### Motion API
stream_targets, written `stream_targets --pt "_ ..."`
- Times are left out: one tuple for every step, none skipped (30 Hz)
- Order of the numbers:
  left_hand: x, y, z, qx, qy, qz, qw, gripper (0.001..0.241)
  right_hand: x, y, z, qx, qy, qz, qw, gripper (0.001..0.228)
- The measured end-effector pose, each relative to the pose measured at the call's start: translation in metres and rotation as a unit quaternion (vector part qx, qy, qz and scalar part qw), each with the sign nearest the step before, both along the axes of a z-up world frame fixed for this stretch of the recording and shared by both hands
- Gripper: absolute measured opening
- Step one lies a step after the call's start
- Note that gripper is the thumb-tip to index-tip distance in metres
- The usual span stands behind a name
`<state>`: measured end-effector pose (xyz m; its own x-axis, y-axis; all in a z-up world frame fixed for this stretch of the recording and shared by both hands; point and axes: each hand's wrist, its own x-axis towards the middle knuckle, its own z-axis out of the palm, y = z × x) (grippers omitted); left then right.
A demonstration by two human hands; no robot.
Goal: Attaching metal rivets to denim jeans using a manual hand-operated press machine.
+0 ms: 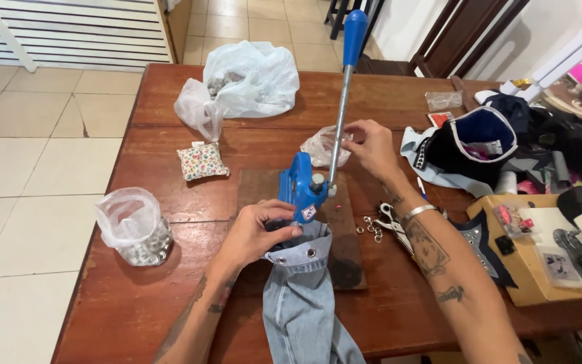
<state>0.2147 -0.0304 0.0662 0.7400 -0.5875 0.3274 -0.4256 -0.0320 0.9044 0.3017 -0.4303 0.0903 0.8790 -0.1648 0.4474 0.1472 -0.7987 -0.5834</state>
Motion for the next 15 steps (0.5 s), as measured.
stream_targets --pt "0.0 0.0 -0.001 -0.001 0.001 0.001 1.0 0.033 -0.006 0.004 0.003 0.048 0.004 -0.005 0.999 0.037" --pt "0.001 0.001 -0.003 -0.003 0.003 0.002 1.0 0.034 -0.012 0.009 0.006 0.096 0.008 -0.01 0.995 0.031" --pt "0.0 0.002 -0.001 -0.003 0.002 0.003 1.0 0.034 -0.019 0.012 0.01 0.096 0.007 -0.009 0.995 0.031" --pt "0.0 0.003 0.001 -0.004 0.001 0.003 1.0 0.034 -0.027 0.015 0.014 0.169 0.003 0.017 0.985 0.031" --pt "-0.001 0.002 0.003 -0.005 0.001 0.002 1.0 0.035 -0.036 0.017 0.019 0.24 -0.001 0.042 0.97 0.03" --pt "-0.001 0.001 0.001 -0.005 0.0 0.001 1.0 0.035 -0.05 0.024 0.024 0.239 -0.001 0.041 0.97 0.03" --pt "0.0 0.001 -0.001 -0.008 0.006 -0.002 1.0 0.035 -0.064 0.032 0.028 0.251 -0.013 0.045 0.967 0.031" --pt "0.001 0.0 -0.003 -0.01 0.011 -0.004 1.0 0.034 -0.077 0.04 0.033 0.262 -0.025 0.049 0.963 0.033" --pt "0.001 0.0 -0.002 -0.009 0.012 -0.006 1.0 0.034 -0.096 0.055 0.04 0.262 -0.024 0.047 0.963 0.033" --pt "0.0 -0.001 -0.001 -0.01 0.013 -0.006 1.0 0.033 -0.115 0.069 0.047 0.28 -0.015 0.041 0.959 0.032" --pt "-0.001 -0.001 -0.001 -0.011 0.016 -0.005 1.0 0.032 -0.134 0.085 0.053 0.299 -0.004 0.036 0.954 0.03" --pt "-0.002 0.001 0.001 -0.01 0.018 -0.005 1.0 0.032 -0.148 0.094 0.053 0.299 -0.002 0.035 0.953 0.03" --pt "-0.003 0.001 0.003 -0.011 0.015 -0.004 1.0 0.033 -0.162 0.102 0.054 0.307 0.003 0.029 0.951 0.031" --pt "-0.004 0.001 0.005 -0.011 0.011 -0.003 1.0 0.034 -0.177 0.109 0.055 0.314 0.009 0.023 0.949 0.032" --pt "-0.004 0.001 0.003 -0.011 0.013 -0.003 1.0 0.034 -0.19 0.121 0.059 0.314 0.01 0.022 0.949 0.032"
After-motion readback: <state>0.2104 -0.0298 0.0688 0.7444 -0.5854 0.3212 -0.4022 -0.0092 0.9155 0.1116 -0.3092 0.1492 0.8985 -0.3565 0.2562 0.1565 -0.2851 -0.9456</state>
